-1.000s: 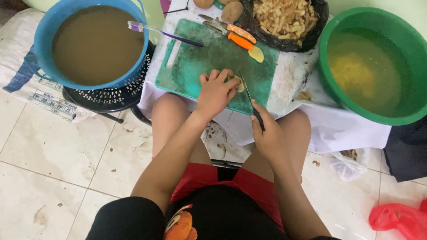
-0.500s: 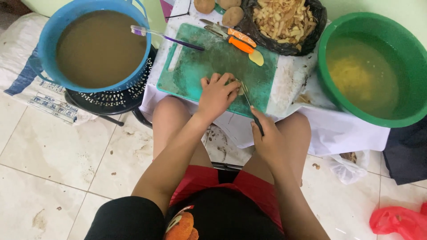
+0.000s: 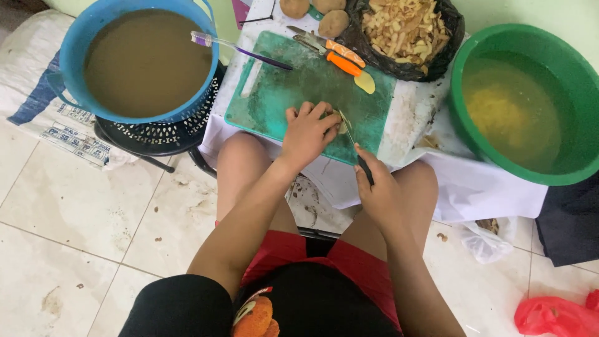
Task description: Slicing potatoes into thin strips on a cutting board using a knife.
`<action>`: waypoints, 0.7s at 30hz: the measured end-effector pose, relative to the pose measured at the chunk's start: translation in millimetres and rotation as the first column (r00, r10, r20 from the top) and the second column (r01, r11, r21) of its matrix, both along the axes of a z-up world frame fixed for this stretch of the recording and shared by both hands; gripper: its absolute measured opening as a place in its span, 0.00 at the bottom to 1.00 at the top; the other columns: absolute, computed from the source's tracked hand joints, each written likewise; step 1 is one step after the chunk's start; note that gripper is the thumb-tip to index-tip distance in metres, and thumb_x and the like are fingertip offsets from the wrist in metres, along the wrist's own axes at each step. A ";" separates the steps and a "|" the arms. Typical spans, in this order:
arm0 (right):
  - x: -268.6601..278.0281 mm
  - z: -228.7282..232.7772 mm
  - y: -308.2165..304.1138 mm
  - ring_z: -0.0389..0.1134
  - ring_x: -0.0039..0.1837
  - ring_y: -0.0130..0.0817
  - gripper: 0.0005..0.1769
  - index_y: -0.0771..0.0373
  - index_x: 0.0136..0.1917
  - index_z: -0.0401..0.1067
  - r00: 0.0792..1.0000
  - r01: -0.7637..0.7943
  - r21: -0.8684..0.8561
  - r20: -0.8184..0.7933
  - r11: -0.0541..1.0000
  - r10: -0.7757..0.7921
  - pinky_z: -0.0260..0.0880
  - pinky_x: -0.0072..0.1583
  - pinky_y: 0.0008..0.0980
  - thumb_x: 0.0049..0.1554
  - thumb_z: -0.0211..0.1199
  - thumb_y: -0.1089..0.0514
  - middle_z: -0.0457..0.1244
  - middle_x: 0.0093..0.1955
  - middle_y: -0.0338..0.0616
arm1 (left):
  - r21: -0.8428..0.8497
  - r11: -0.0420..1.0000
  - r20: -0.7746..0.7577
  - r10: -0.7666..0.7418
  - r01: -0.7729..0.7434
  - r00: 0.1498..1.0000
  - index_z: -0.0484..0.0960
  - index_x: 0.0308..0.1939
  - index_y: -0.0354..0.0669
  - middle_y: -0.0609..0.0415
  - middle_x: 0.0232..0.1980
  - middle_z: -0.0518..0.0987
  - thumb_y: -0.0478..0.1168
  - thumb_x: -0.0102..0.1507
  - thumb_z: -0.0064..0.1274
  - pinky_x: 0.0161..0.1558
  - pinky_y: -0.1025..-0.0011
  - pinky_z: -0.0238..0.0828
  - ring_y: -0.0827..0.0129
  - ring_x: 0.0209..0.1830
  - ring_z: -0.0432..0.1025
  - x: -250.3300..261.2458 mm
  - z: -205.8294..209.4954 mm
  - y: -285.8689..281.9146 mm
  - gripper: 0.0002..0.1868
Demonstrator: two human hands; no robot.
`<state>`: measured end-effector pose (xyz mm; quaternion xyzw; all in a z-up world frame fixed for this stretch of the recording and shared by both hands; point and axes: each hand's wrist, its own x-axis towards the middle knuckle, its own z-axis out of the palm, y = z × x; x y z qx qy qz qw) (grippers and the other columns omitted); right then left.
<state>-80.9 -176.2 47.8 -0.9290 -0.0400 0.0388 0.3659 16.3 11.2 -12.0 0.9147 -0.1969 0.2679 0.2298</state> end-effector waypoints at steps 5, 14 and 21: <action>2.6 -0.2 6.3 0.60 0.75 0.44 0.23 0.48 0.76 0.63 0.999 0.020 -0.036 -0.043 0.999 -0.022 0.61 0.72 0.52 0.69 0.48 0.52 0.59 0.76 0.41 | -0.010 1.000 -0.047 0.004 -0.004 0.999 0.83 0.43 0.60 0.66 0.48 0.71 0.45 0.68 0.54 0.46 0.64 0.45 0.71 0.47 0.61 1.0 -4.3 -0.9 0.03; -8.2 -1.8 -3.6 0.60 0.75 0.45 0.22 0.51 0.75 0.65 0.999 0.037 0.021 -0.011 0.999 -0.036 0.60 0.72 0.49 0.68 0.51 0.54 0.61 0.74 0.45 | -0.019 0.999 0.015 0.026 -0.026 1.000 0.82 0.39 0.60 0.67 0.45 0.71 0.47 0.69 0.53 0.47 0.65 0.45 0.72 0.45 0.60 2.9 -6.4 -3.0 0.05; -3.2 11.4 0.3 0.59 0.76 0.44 0.23 0.53 0.74 0.65 1.000 0.005 0.080 -0.028 0.997 -0.003 0.58 0.73 0.49 0.68 0.50 0.53 0.59 0.76 0.42 | -0.046 0.999 0.034 0.022 -0.020 0.999 0.81 0.39 0.60 0.67 0.45 0.71 0.46 0.68 0.53 0.46 0.64 0.45 0.71 0.45 0.61 3.5 -9.5 -2.7 0.04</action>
